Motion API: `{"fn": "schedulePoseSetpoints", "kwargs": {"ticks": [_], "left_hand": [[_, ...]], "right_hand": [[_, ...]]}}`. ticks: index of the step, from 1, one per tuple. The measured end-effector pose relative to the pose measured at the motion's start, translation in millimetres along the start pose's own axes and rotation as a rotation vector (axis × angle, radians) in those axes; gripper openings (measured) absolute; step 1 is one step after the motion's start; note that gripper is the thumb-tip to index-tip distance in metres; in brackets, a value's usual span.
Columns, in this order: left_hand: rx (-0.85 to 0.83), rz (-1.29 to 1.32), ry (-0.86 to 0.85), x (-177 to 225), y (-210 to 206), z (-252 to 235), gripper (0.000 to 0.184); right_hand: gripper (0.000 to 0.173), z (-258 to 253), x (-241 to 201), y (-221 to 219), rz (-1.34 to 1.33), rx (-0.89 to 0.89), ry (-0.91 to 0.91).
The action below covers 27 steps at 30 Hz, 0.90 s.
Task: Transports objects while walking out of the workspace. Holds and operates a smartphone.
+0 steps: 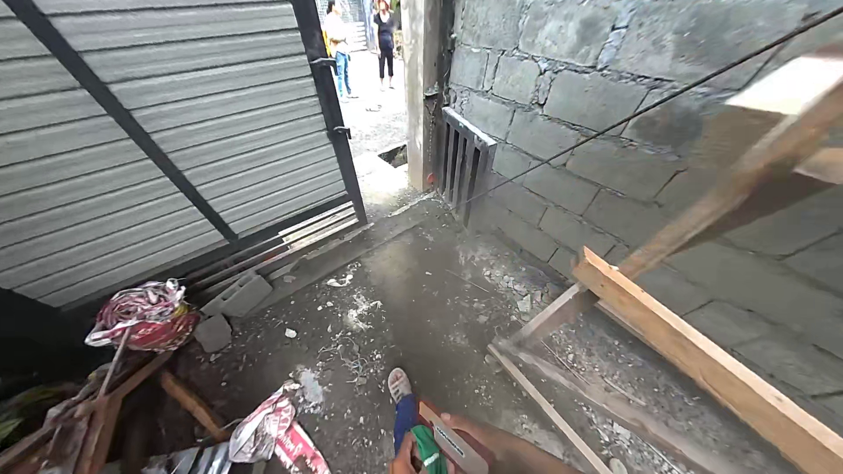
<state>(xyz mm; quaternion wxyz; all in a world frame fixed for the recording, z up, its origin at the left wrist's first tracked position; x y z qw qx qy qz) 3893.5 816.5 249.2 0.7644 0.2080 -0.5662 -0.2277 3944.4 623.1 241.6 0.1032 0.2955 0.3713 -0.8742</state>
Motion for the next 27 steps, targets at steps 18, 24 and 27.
{"fn": "schedulePoseSetpoints", "kwargs": {"ticks": [18, 24, 27], "left_hand": [[-0.155, 0.709, -0.152, 120.7, 120.8, -499.6, 0.026], [-0.11, 0.576, -0.205, 161.1, 110.3, -665.5, 0.02], [-0.085, 0.535, -0.186, 201.5, 104.5, -753.0, 0.021]], "right_hand": [[0.102, -219.3, -405.0, 157.6, -0.442, -0.212, 0.28], [0.103, -299.3, -528.6, 256.6, -0.463, -0.279, 0.233], [0.098, -330.6, -613.8, 310.6, -0.502, -0.31, 0.202]]}}
Point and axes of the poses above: each hand's wrist, its own z-axis away from the middle knuckle, its own y-axis out of the back of the hand, x = y × z, the point moved 2 cm from there along -z, towards the middle knuckle, and after that the axes turned 5 degrees about -z, right-handed, at the moved point
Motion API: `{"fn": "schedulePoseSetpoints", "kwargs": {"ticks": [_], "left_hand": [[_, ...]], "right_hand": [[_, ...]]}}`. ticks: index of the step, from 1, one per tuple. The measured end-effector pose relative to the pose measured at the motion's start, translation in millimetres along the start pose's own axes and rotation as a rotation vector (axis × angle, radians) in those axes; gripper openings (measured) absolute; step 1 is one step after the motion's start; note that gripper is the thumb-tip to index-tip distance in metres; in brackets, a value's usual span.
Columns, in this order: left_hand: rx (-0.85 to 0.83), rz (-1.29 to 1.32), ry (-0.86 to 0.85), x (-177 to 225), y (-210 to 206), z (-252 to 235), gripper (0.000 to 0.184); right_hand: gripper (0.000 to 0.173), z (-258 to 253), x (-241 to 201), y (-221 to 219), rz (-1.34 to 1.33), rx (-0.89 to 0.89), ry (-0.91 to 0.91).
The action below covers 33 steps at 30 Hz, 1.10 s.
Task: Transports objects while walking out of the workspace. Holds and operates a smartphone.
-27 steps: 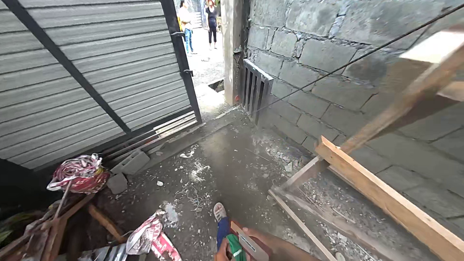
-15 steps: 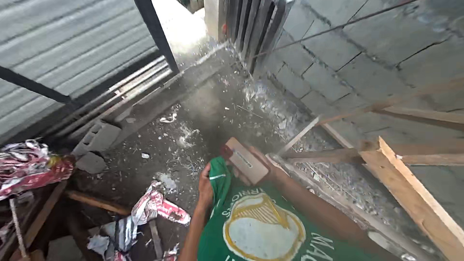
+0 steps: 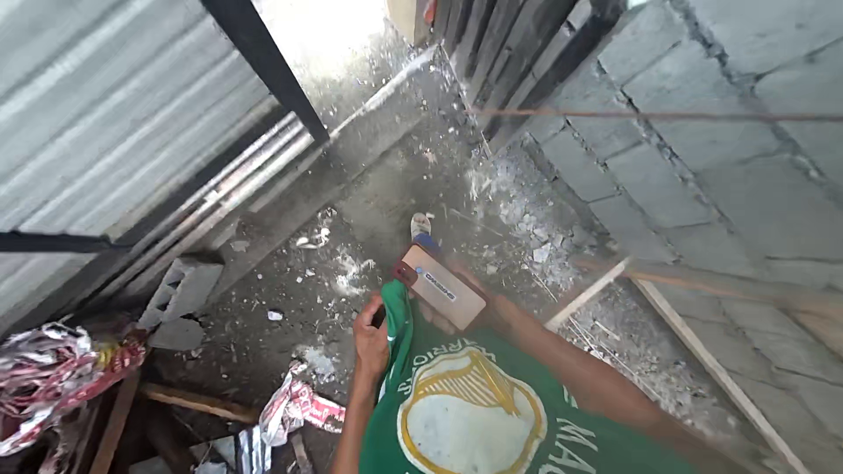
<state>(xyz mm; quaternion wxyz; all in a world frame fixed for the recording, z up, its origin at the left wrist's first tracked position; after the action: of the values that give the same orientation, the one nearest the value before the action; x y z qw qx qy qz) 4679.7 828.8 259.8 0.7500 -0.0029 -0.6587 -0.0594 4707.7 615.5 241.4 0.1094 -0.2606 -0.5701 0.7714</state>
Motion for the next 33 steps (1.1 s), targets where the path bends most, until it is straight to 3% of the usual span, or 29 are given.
{"fn": "schedulePoseSetpoints", "kwargs": {"ticks": [3, 5, 9, 16, 24, 33], "left_hand": [[0.022, -0.119, 0.026, 29.6, -15.3, -73.8, 0.017], [0.032, -0.226, -0.055, 50.0, -23.2, -129.5, 0.014], [0.094, -0.492, -0.175, 87.1, -40.0, -207.7, 0.013], [0.114, -0.824, -0.11, 110.7, -55.3, -347.9, 0.019], [0.179, -0.694, 0.041, 126.9, -35.9, -552.4, 0.024], [0.187, -0.576, 0.226, 224.5, 11.8, -714.3, 0.023]], "right_hand": [[0.099, -20.1, -83.8, 1.6, 0.028, 0.02, -0.053], [0.096, -39.5, -145.6, 2.2, 0.038, 0.018, -0.084], [0.091, -62.1, -228.3, 6.5, 0.036, 0.0, -0.149], [0.088, -117.6, -349.2, 39.7, 0.081, 0.015, -0.13], [0.081, -241.5, -511.6, 56.9, 0.136, 0.214, -0.047], [0.075, -340.7, -674.5, 6.8, 0.202, 0.2, -0.114]]}}
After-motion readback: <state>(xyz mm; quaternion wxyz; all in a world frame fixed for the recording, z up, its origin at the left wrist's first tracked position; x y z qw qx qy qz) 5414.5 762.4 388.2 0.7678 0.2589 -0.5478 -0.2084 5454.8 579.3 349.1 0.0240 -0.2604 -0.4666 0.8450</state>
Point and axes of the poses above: each hand's wrist, its own z-axis away from the middle knuckle, its own y-axis out of the back of the hand, x = y × z, the point moved 2 cm from there along -z, towards the middle knuckle, and after that the axes turned 5 degrees about -z, right-handed, at the moved point
